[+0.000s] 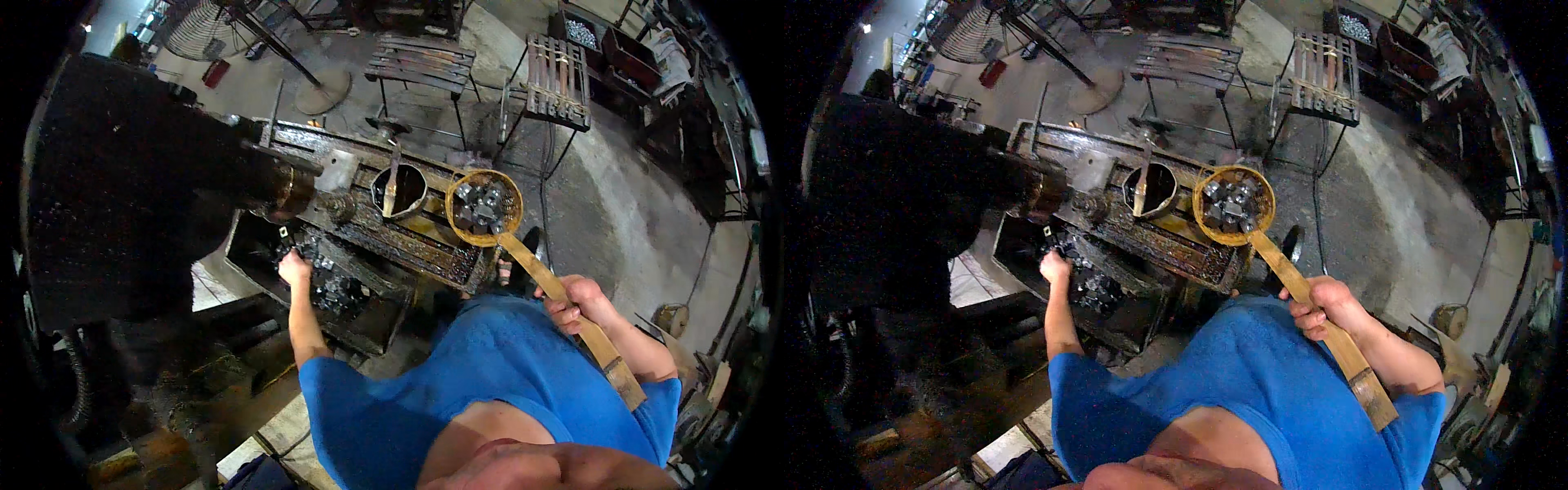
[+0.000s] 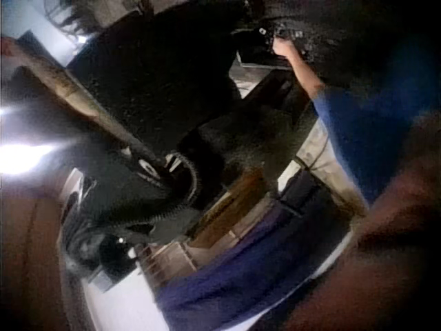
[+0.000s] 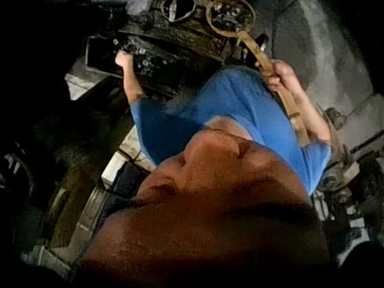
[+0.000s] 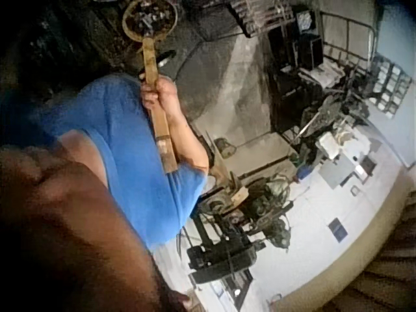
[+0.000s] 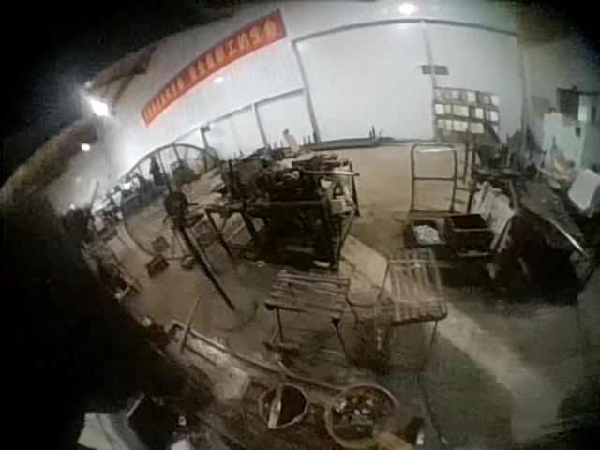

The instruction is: The person picks up metal blocks from a bin, places them into a large handheld ladle, and then carries the ladle across a factory to deposit the blocks into another container.

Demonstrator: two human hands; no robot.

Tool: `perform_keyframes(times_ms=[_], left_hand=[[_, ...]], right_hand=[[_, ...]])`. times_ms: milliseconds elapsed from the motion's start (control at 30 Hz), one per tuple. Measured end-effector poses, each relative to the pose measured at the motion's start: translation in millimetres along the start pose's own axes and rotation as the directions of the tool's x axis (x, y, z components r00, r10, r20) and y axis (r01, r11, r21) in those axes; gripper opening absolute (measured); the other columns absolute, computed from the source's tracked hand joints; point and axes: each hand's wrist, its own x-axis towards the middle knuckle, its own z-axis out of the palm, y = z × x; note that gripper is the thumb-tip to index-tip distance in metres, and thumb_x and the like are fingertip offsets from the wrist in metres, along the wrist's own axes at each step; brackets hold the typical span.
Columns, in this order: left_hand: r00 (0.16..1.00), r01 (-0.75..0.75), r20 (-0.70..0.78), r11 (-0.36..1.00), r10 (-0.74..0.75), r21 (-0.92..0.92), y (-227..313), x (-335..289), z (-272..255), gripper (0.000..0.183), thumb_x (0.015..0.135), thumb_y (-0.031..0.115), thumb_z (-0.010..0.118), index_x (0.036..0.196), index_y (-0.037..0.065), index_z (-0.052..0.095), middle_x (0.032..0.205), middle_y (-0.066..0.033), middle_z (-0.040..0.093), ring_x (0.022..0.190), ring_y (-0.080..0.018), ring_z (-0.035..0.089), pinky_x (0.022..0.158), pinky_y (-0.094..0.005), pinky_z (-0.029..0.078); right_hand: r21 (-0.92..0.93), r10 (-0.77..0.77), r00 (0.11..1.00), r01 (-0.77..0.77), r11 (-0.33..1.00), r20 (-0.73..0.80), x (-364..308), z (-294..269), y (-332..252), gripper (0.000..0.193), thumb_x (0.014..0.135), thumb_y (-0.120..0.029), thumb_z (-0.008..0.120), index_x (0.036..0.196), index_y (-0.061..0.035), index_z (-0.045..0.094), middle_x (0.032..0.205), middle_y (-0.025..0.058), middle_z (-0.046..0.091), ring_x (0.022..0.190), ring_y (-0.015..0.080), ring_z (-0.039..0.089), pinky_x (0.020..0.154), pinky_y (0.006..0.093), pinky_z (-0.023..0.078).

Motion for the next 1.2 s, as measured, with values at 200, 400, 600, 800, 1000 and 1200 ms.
perform_keyframes(times_ms=[200,400,600,800,1000,1200], left_hand=[[0.968,0.160,-0.161,0.966,-0.194,-0.205,-14.7,-30.3,-21.8,0.031,0.060,0.022,0.065,0.090,0.012,0.066,0.080,-0.0127,0.064,0.074,-0.0291,0.062,0.068,-0.0383,0.049],[0.898,0.077,-0.321,0.827,-0.300,-0.557,9.2,-77.6,-78.0,0.032,0.060,0.023,0.068,0.086,0.006,0.065,0.076,-0.0161,0.064,0.073,-0.0302,0.062,0.066,-0.0364,0.047],[0.965,-0.175,-0.254,0.558,-0.067,-0.811,90.9,-122.9,-159.1,0.027,0.065,0.012,0.070,0.087,-0.002,0.063,0.084,-0.0151,0.064,0.068,-0.0214,0.063,0.059,-0.0284,0.049],[0.709,-0.704,-0.614,0.290,0.347,-0.649,230.9,-138.7,-212.3,0.030,0.058,0.013,0.070,0.085,0.002,0.063,0.082,-0.0138,0.063,0.071,-0.0275,0.061,0.065,-0.0332,0.048],[0.522,-0.838,-0.525,0.290,0.673,-0.462,306.3,-140.2,-209.7,0.034,0.061,0.018,0.065,0.093,0.008,0.059,0.084,-0.0099,0.061,0.075,-0.0289,0.057,0.064,-0.0374,0.048],[0.495,-0.861,-0.407,0.371,0.768,-0.348,317.7,-143.5,-207.7,0.048,0.061,0.021,0.068,0.105,0.009,0.053,0.088,-0.0094,0.059,0.080,-0.0289,0.056,0.064,-0.0383,0.048]], right_hand=[[-0.091,-0.013,1.000,0.012,0.996,-0.006,1.0,3.2,-0.2,0.038,0.068,-0.014,0.044,0.103,0.0019,0.046,0.067,0.0013,0.039,0.042,0.0031,0.030,0.034,0.0189,0.027],[-0.019,0.001,0.997,0.000,1.000,0.074,1.1,-4.0,2.6,0.036,0.072,-0.014,0.042,0.104,0.0014,0.045,0.067,0.0005,0.038,0.044,0.0031,0.030,0.036,0.0186,0.026],[-0.074,0.037,0.996,-0.031,0.997,0.080,2.1,-4.2,-0.9,0.032,0.074,-0.014,0.040,0.103,-0.0006,0.046,0.068,-0.0001,0.038,0.045,0.0027,0.030,0.037,0.0181,0.027],[-0.090,0.029,0.992,-0.018,0.996,0.124,3.6,-13.2,0.5,0.031,0.077,-0.017,0.041,0.104,-0.0014,0.046,0.070,-0.0010,0.039,0.046,0.0020,0.030,0.039,0.0173,0.028],[-0.059,0.007,0.993,0.001,0.998,0.122,5.3,-17.1,5.9,0.039,0.070,-0.017,0.048,0.104,0.0000,0.045,0.068,-0.0017,0.036,0.045,0.0021,0.031,0.037,0.0172,0.026],[-0.028,-0.006,0.986,0.010,1.000,0.164,7.0,-20.6,10.5,0.031,0.074,-0.014,0.042,0.102,-0.0011,0.043,0.068,-0.0010,0.036,0.046,0.0030,0.030,0.038,0.0189,0.027]])
